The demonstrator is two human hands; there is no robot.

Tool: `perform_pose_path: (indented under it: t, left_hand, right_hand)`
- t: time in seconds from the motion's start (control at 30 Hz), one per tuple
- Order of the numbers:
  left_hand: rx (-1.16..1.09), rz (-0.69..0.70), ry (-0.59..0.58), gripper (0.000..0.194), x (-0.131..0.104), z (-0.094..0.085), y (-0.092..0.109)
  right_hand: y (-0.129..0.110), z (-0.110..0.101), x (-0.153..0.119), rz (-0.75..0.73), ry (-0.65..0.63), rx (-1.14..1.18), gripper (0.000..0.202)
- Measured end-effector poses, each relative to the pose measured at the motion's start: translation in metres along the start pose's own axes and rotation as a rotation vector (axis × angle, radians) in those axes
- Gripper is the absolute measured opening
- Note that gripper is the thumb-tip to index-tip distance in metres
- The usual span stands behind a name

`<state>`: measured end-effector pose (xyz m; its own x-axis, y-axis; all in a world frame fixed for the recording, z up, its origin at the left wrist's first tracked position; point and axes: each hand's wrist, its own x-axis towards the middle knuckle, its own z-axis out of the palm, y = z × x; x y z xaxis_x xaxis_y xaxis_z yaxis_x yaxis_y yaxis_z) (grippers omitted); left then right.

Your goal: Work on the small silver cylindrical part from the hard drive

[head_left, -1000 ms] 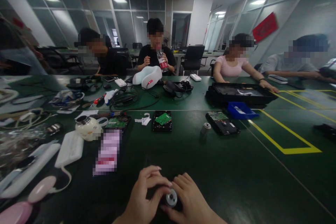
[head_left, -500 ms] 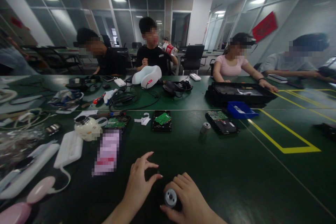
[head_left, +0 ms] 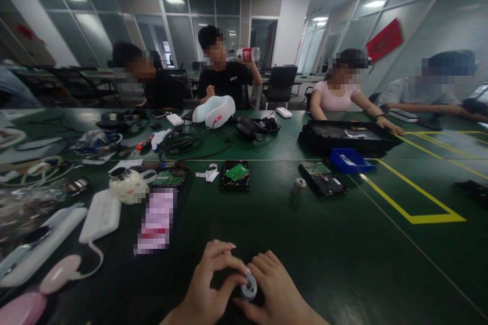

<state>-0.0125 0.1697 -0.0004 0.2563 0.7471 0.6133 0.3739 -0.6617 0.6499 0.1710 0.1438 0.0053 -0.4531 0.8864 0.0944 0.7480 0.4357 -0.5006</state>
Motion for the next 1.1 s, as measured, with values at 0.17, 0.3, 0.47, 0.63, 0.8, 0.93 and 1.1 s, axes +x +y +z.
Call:
perform_pose_path:
  t: [0.17, 0.3, 0.47, 0.63, 0.8, 0.93, 1.1]
  left_hand:
    - [-0.077, 0.051, -0.126, 0.012, 0.003, -0.005, 0.005]
    - [-0.134, 0.063, -0.151, 0.025, 0.006, -0.007, 0.013]
    - [-0.206, 0.099, -0.134, 0.044, 0.004, -0.002, 0.019]
    - [-0.102, 0.099, -0.051, 0.045, -0.002, 0.003, 0.012]
    - [-0.069, 0.098, -0.015, 0.028, -0.004, 0.005, 0.010]
    - [-0.101, 0.198, -0.016, 0.032, -0.003, 0.006, 0.010]
    - [-0.174, 0.124, -0.041, 0.026, 0.000, 0.005, 0.013]
  right_hand:
    - [-0.002, -0.003, 0.001, 0.005, 0.005, 0.015, 0.020]
    - [-0.002, -0.003, 0.000, -0.003, 0.010, 0.026, 0.018]
    - [0.001, 0.000, 0.000, -0.023, 0.007, 0.014, 0.021]
    - [0.002, 0.002, 0.000, -0.009, 0.003, 0.007, 0.027]
    - [0.004, 0.007, -0.002, -0.020, 0.059, 0.013, 0.020]
    - [0.007, 0.011, -0.002, -0.025, 0.087, 0.039, 0.020]
    - [0.008, 0.012, -0.002, -0.028, 0.082, 0.041, 0.019]
